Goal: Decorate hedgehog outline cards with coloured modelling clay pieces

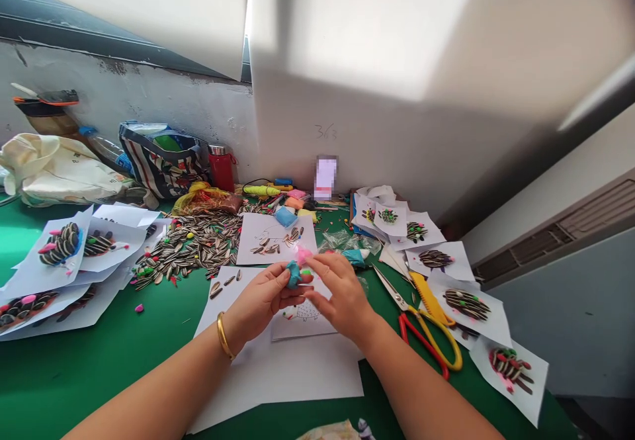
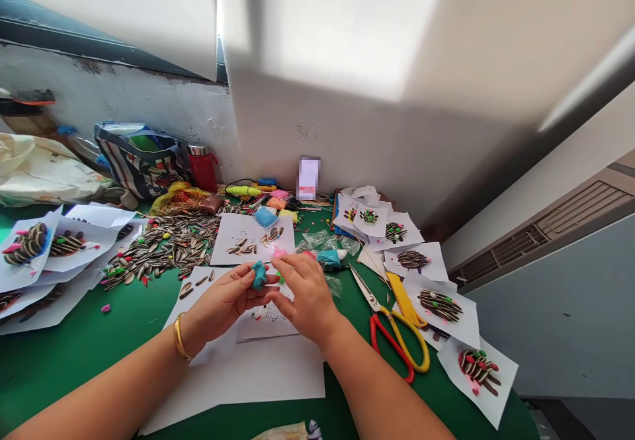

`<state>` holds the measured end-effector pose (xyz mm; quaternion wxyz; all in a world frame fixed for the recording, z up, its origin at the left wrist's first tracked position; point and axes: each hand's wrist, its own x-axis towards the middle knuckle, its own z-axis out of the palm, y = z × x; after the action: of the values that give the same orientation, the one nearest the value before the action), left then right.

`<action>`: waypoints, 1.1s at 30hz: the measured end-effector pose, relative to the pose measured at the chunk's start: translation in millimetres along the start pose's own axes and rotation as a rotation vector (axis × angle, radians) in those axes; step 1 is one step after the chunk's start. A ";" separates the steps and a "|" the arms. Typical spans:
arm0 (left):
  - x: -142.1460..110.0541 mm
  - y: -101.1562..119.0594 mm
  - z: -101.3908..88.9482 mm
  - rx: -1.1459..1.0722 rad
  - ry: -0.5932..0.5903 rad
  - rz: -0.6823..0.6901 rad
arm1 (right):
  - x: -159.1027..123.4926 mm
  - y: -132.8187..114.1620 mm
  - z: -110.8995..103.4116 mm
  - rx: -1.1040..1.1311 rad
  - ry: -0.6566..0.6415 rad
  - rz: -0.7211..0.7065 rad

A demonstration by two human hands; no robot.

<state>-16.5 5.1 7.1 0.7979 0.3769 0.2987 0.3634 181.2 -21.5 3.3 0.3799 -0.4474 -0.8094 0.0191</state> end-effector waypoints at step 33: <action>-11.3 -0.2 11.4 -0.190 -0.224 -0.039 | -4.2 -28.5 21.6 -0.147 -0.103 -0.146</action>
<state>-14.2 -8.5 15.3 0.8651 0.3322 0.1794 0.3303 148.7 -35.0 -4.0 0.3045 -0.4124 -0.8574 -0.0450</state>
